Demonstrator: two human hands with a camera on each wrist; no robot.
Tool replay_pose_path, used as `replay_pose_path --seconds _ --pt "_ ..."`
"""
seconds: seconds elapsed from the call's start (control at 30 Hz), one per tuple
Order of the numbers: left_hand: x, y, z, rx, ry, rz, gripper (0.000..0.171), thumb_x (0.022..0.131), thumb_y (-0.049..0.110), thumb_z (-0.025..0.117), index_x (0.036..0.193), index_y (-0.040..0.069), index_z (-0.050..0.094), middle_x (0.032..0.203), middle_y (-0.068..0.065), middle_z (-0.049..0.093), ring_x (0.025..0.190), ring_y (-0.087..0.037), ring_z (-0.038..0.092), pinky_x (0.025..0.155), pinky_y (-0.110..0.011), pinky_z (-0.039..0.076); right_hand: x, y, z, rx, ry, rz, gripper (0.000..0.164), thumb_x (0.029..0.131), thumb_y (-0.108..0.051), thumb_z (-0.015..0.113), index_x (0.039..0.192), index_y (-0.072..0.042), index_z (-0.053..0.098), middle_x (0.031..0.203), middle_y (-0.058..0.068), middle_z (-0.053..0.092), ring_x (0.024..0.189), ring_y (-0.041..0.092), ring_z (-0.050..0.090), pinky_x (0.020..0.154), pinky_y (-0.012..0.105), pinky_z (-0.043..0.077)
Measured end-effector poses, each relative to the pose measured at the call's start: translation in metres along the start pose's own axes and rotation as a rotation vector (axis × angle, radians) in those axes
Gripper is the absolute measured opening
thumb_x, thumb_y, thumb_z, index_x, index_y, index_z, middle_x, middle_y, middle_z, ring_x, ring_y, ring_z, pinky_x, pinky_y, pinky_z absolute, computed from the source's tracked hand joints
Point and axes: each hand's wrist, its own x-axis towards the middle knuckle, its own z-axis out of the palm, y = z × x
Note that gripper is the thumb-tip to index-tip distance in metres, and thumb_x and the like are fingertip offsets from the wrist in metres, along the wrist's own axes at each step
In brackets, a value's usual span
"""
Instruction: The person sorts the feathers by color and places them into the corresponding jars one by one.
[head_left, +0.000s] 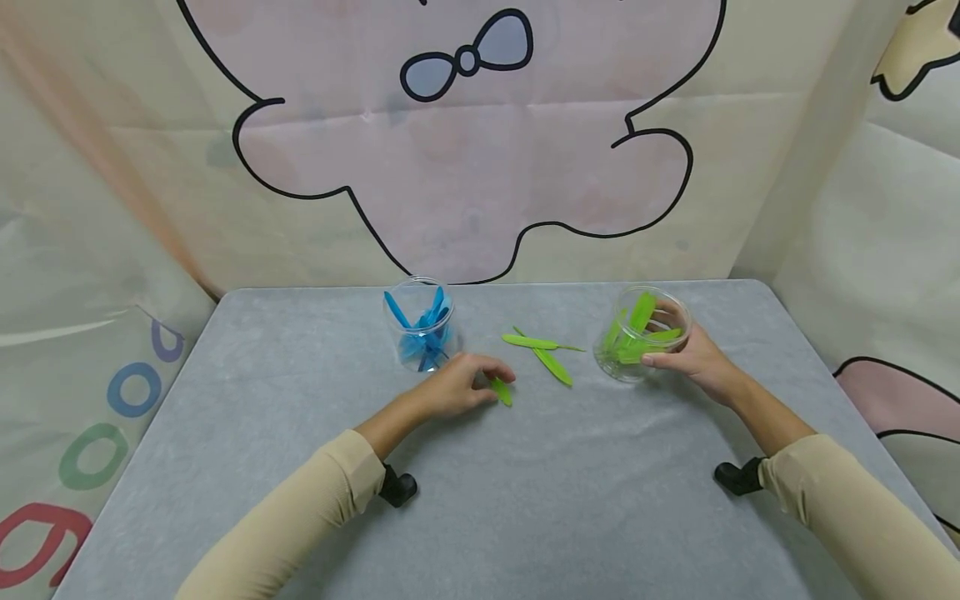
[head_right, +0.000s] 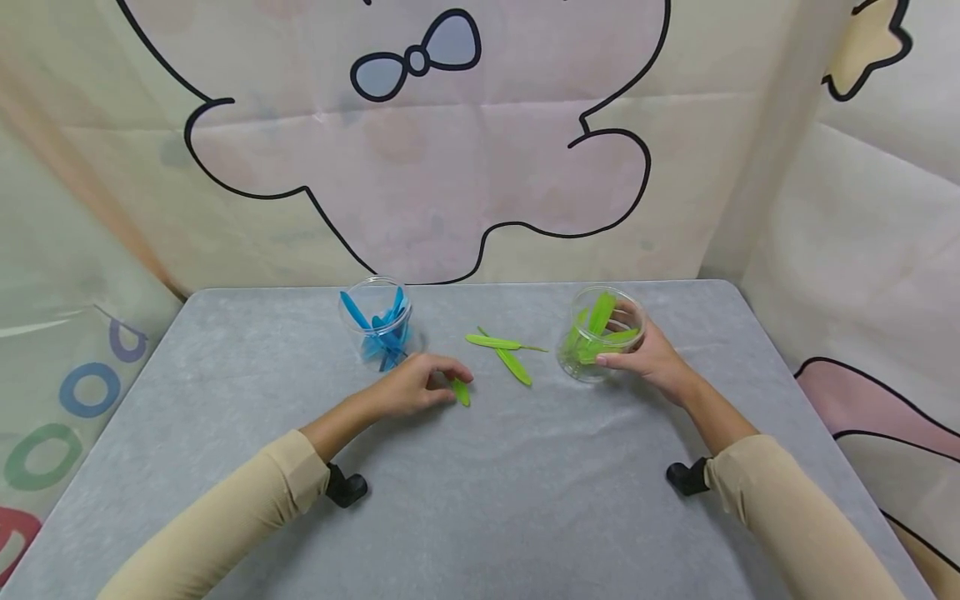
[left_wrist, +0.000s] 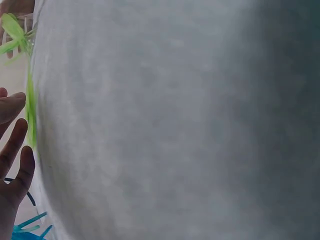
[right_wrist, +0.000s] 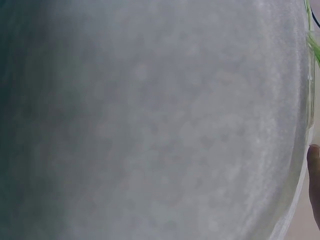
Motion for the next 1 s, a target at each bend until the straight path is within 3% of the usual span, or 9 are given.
replay_pose_path --seconds 0.47,1.0 --pt "-0.001 -0.007 0.010 0.010 0.042 0.008 0.035 0.087 -0.003 0.073 0.121 0.005 0.068 0.107 -0.002 0.073 0.093 -0.012 0.063 0.084 -0.028 0.052 0.001 0.001 0.000 -0.011 0.002 -0.005 0.080 0.085 0.012 0.070 0.151 -0.008 0.029 0.148 0.014 0.037 0.123 0.002 0.048 0.090 0.016 0.049" --pt "0.006 -0.005 0.009 0.034 -0.010 -0.033 0.033 0.089 -0.001 0.072 0.121 0.006 0.067 0.100 0.001 0.072 0.093 -0.009 0.065 0.086 -0.027 0.052 0.000 0.000 0.000 -0.011 0.006 -0.002 0.081 0.085 0.012 0.070 0.151 -0.007 0.029 0.148 0.015 0.037 0.123 0.003 0.047 0.091 0.016 0.049"
